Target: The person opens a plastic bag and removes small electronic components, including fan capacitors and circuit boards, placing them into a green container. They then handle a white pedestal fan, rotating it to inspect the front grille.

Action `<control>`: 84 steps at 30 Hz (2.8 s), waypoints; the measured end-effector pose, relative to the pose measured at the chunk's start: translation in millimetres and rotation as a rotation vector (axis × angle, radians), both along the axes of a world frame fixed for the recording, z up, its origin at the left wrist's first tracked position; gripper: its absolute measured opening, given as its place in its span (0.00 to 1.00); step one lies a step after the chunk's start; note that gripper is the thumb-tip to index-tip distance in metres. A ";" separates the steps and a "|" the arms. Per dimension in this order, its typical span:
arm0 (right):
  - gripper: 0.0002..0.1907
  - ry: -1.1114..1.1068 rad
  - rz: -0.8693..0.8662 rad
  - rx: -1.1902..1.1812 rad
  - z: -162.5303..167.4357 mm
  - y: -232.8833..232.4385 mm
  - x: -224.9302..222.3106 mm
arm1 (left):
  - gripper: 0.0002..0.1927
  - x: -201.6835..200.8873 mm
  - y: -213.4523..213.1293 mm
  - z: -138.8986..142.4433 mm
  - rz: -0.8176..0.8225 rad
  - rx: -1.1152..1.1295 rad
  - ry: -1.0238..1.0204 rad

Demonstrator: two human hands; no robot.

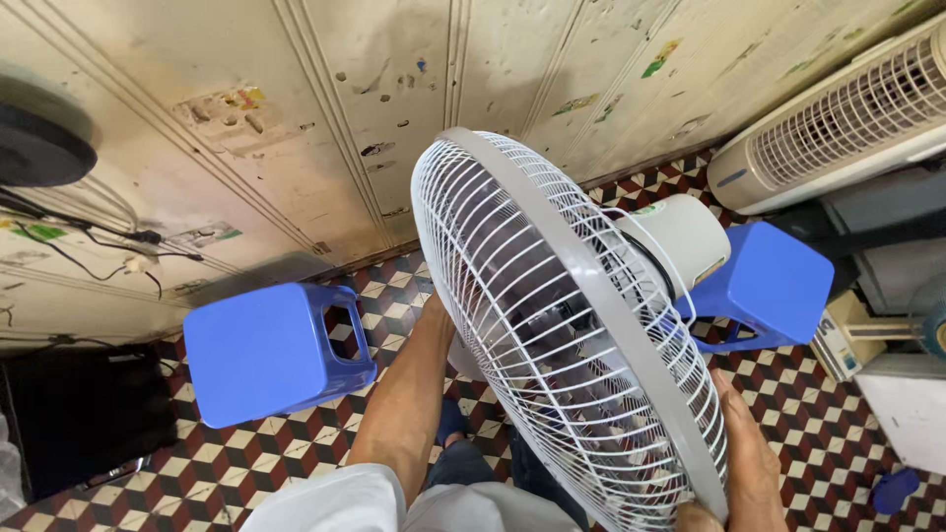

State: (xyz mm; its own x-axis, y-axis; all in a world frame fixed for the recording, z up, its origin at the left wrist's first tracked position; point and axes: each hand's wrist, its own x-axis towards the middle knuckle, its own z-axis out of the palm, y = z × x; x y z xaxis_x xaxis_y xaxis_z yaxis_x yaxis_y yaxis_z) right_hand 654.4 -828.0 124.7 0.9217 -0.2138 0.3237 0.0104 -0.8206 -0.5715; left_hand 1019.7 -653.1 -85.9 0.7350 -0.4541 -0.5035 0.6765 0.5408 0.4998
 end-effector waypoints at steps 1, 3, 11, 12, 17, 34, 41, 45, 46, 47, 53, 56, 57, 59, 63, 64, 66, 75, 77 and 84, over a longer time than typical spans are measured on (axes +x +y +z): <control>0.39 0.004 0.009 0.009 15.6 8.5 8.3 | 0.22 -3.5 -0.1 -1.5 -0.001 0.009 0.001; 0.38 0.013 -0.055 0.024 49.4 32.9 15.8 | 0.22 -11.2 3.7 -5.5 0.000 0.025 0.004; 0.34 -0.146 -0.306 0.125 91.1 115.0 54.4 | 0.20 -13.1 5.9 1.0 0.018 0.025 -0.006; 0.35 -0.142 -0.274 0.102 89.2 120.3 54.7 | 0.20 -12.9 6.4 4.3 0.019 0.020 -0.019; 0.39 -0.087 -0.199 -0.017 86.2 132.6 47.4 | 0.20 -2.5 17.9 31.3 0.048 -0.025 -0.057; 0.36 -0.173 -0.551 0.192 52.3 136.7 6.1 | 0.17 30.9 56.5 69.6 0.154 -0.019 -0.117; 0.34 -0.210 -0.562 0.055 56.0 177.1 28.4 | 0.16 37.9 81.0 61.2 0.134 0.079 -0.043; 0.32 -0.278 -0.558 0.032 63.0 198.7 42.3 | 0.18 42.4 98.1 75.9 -0.028 -0.044 -0.187; 0.31 -0.343 -0.555 0.038 62.6 201.8 44.1 | 0.18 42.4 99.9 78.2 -0.060 -0.123 -0.207; 0.30 -0.406 -0.557 0.039 60.4 208.1 43.4 | 0.19 42.3 101.6 80.2 -0.096 -0.205 -0.222; 0.42 -0.919 -1.040 0.904 -25.3 231.9 22.1 | 0.19 5.7 130.9 64.7 -0.294 0.024 -0.685; 0.41 -0.940 -0.993 1.295 -78.2 222.9 17.6 | 0.15 7.0 140.9 68.0 -0.235 -0.101 -0.542; 0.40 -0.927 -1.016 1.416 -94.3 216.1 22.3 | 0.13 8.3 141.6 71.1 -0.210 -0.130 -0.494; 0.39 -0.905 -1.065 1.609 -125.0 202.3 36.6 | 0.14 8.2 137.9 77.3 -0.221 -0.092 -0.449; 0.37 -0.930 -1.137 1.726 -168.2 194.8 57.8 | 0.17 6.5 142.8 91.5 -0.198 -0.004 -0.360; 0.36 -0.943 -1.150 1.729 -175.6 191.3 60.0 | 0.17 5.0 144.5 93.2 -0.197 0.024 -0.373; 0.35 -0.955 -1.174 1.727 -186.3 186.7 61.3 | 0.17 1.1 150.3 95.9 -0.201 0.086 -0.400; 0.30 -0.981 -1.263 1.725 -209.3 202.2 64.9 | 0.17 -5.0 171.2 105.6 -0.176 0.137 -0.290; 0.29 -0.985 -1.272 1.719 -207.6 205.9 62.6 | 0.18 -2.9 173.5 111.0 -0.202 0.146 -0.279; 0.25 -1.024 -1.254 1.693 -177.3 228.3 29.5 | 0.19 -11.5 172.9 119.3 -0.200 0.053 -0.243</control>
State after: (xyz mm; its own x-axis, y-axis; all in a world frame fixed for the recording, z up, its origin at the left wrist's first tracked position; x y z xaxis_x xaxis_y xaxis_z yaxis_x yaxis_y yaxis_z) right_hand 683.8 -599.7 -52.5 -0.1068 -0.8073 -0.5804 0.6815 0.3656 -0.6339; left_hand 1008.2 -480.2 33.4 0.7351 -0.5799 -0.3512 0.6245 0.3777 0.6837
